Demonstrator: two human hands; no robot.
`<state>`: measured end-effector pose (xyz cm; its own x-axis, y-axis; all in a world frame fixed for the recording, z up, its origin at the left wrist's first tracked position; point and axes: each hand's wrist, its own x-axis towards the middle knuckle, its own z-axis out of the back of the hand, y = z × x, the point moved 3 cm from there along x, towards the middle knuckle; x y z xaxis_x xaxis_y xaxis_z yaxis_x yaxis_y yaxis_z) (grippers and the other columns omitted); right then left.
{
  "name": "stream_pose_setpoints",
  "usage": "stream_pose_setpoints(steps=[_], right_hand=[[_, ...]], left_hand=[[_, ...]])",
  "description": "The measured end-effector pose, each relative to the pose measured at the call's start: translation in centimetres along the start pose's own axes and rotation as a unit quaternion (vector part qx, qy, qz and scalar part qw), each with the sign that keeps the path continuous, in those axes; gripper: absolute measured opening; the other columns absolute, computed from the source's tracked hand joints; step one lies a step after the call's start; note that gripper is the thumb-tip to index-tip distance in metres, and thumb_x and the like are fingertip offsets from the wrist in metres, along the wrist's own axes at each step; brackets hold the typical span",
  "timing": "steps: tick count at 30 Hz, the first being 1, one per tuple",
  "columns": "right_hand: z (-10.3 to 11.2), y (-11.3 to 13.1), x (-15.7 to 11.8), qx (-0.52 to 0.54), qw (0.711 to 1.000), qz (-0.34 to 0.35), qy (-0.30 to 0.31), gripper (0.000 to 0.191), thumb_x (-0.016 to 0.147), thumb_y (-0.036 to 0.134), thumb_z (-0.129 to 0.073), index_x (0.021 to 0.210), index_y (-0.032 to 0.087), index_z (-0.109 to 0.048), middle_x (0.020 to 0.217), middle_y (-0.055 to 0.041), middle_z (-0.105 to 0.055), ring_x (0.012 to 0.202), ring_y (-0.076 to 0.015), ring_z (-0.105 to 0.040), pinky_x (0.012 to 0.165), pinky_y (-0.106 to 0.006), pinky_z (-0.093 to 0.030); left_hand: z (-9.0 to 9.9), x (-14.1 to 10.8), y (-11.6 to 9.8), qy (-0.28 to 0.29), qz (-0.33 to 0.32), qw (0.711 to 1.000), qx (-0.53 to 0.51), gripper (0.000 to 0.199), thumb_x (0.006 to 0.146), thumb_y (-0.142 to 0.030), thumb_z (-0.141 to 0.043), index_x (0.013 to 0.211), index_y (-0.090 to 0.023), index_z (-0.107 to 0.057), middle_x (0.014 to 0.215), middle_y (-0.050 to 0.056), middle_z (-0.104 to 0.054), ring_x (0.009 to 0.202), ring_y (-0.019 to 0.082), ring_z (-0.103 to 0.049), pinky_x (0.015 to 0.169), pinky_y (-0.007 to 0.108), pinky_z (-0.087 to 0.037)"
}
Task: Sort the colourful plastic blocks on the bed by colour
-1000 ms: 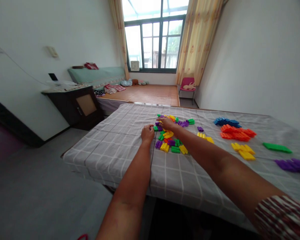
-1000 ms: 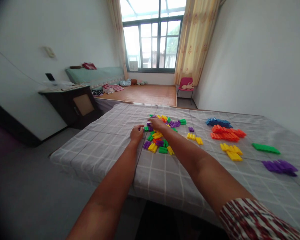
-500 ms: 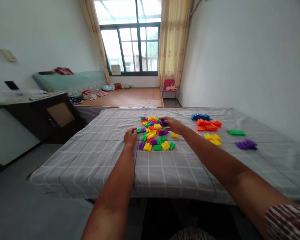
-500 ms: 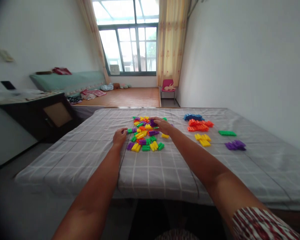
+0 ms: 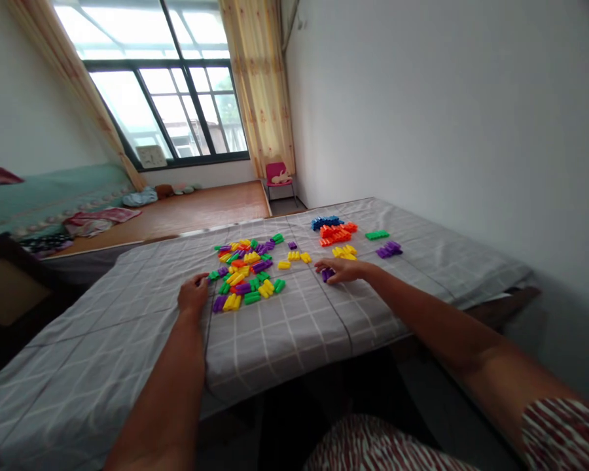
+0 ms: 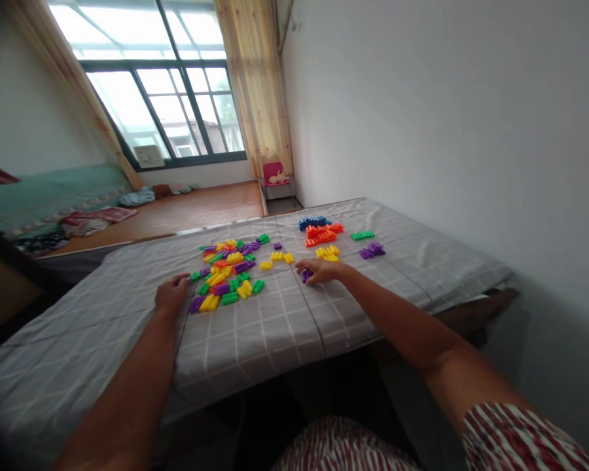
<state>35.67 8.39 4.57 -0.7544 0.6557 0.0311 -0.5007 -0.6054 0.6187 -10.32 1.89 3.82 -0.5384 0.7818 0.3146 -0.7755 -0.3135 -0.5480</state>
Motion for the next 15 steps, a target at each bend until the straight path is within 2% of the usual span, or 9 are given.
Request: stream_pose_setpoints(steps=[4, 7, 9, 12, 15], right_hand=[[-0.4, -0.3, -1.2, -0.064, 0.997, -0.016, -0.052, 0.047, 0.072, 0.014, -0.064, 0.119, 0.018, -0.060, 0.119, -0.0098, -0.065, 0.102, -0.0200, -0.063, 0.086, -0.031, -0.050], [1.1, -0.8, -2.4, -0.094, 0.992, 0.011, -0.088, 0.041, 0.072, 0.012, -0.061, 0.112, 0.017, -0.064, 0.111, -0.0088, -0.068, 0.099, -0.0199, -0.064, 0.088, -0.032, -0.050], [3.8, -1.9, -3.7, -0.108, 0.986, 0.013, -0.125, 0.044, 0.071, 0.010, -0.060, 0.113, 0.017, -0.064, 0.115, -0.0085, -0.067, 0.103, -0.0204, -0.063, 0.092, -0.034, -0.048], [9.2, -5.0, -6.2, -0.132, 0.973, -0.048, -0.182, 0.051, 0.067, 0.008, -0.060, 0.116, 0.017, -0.062, 0.119, -0.0091, -0.066, 0.109, -0.0221, -0.061, 0.095, -0.036, -0.046], [13.1, -8.4, -8.4, -0.141, 0.966, -0.132, -0.174, 0.062, 0.060, 0.004, -0.060, 0.121, 0.014, -0.059, 0.117, -0.0108, -0.068, 0.108, -0.0230, -0.063, 0.092, -0.034, -0.048]], left_hand=[[0.2, -0.2, 0.0, 0.013, 0.010, 1.000, 0.005, 0.041, 0.080, -0.034, -0.048, 0.111, -0.021, -0.072, 0.090, 0.008, -0.073, 0.080, 0.025, -0.064, 0.065, 0.030, -0.045], [0.3, -0.2, 0.0, 0.013, 0.005, 1.000, 0.007, 0.041, 0.079, -0.035, -0.049, 0.111, -0.021, -0.072, 0.090, 0.008, -0.073, 0.080, 0.025, -0.064, 0.064, 0.030, -0.045], [0.3, -0.2, 0.0, 0.008, 0.000, 1.000, 0.005, 0.041, 0.078, -0.034, -0.050, 0.109, -0.021, -0.072, 0.092, 0.007, -0.073, 0.081, 0.025, -0.064, 0.064, 0.029, -0.045], [0.4, -0.1, -0.1, 0.003, -0.003, 1.000, 0.005, 0.040, 0.078, -0.034, -0.050, 0.108, -0.021, -0.073, 0.092, 0.007, -0.073, 0.080, 0.024, -0.064, 0.064, 0.028, -0.046], [0.4, -0.1, -0.1, 0.005, 0.000, 1.000, 0.013, 0.040, 0.078, -0.035, -0.050, 0.108, -0.021, -0.073, 0.090, 0.007, -0.073, 0.081, 0.024, -0.064, 0.062, 0.028, -0.045]])
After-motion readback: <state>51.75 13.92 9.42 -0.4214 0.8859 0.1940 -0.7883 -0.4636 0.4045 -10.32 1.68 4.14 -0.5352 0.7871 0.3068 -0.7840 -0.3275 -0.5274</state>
